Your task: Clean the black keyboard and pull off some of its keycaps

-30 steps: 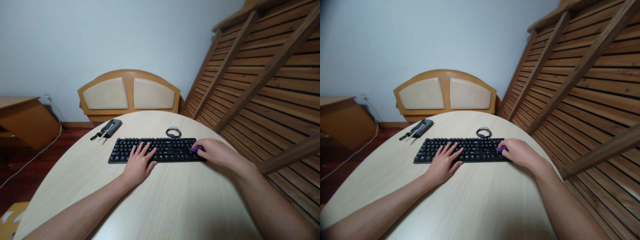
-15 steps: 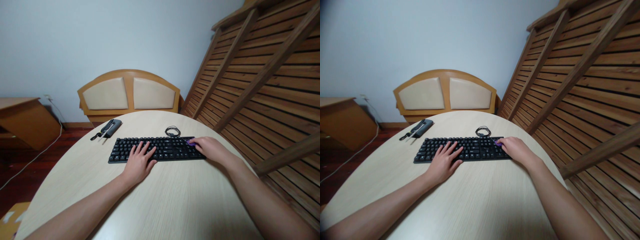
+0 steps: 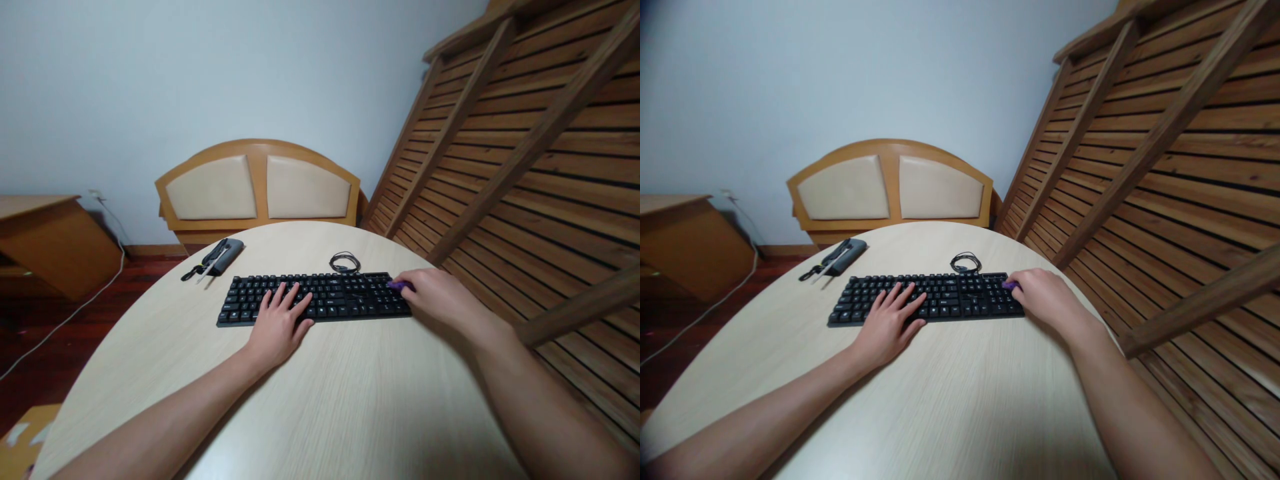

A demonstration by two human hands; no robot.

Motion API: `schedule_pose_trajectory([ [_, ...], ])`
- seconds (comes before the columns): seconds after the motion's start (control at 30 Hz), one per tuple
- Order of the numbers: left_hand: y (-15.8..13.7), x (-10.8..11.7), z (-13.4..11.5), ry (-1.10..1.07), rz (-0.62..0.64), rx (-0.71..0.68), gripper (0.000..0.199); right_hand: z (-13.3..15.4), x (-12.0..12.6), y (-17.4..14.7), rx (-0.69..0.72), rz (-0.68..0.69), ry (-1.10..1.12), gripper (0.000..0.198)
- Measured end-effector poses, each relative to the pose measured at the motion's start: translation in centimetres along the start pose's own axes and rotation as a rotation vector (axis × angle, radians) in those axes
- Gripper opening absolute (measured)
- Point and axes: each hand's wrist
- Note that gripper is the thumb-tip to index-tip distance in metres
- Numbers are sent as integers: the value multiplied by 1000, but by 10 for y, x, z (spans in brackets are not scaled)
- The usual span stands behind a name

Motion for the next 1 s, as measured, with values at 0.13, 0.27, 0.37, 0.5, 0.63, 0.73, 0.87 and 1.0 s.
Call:
schedule_pose_trajectory([
  [0.13, 0, -1, 1, -8, -3, 4, 52, -12, -19, 9, 27, -135, 39, 33],
  [0.27, 0, -2, 1, -17, -9, 7, 51, -18, -27, 11, 132, -42, 95, 35],
  [0.37, 1, -3, 1, -17, -19, 5, 51, -15, -16, 6, 109, 47, 101, 33],
  [0.5, 3, -4, 2, -1, -21, 12, 51, -3, 3, -3, 30, 162, 75, 28],
  [0.63, 7, -5, 3, 3, -20, 32, 51, 11, 7, -8, -4, 179, 30, 23],
  [0.73, 8, -5, 3, 2, -20, 38, 51, 19, 1, -7, 23, 202, -16, 21],
  [0.87, 7, -4, 4, 9, -18, 35, 51, 22, -7, -3, 35, 172, -93, 16],
  [1.0, 7, -3, 3, 9, -14, 31, 51, 5, -13, -2, -90, 156, -205, 10],
])
Point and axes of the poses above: each hand's wrist, its own y-axis towards the middle knuckle, its own x-axis out of the back of the hand, z = x × y, and after that the axes turned 4 degrees about x, right-handed
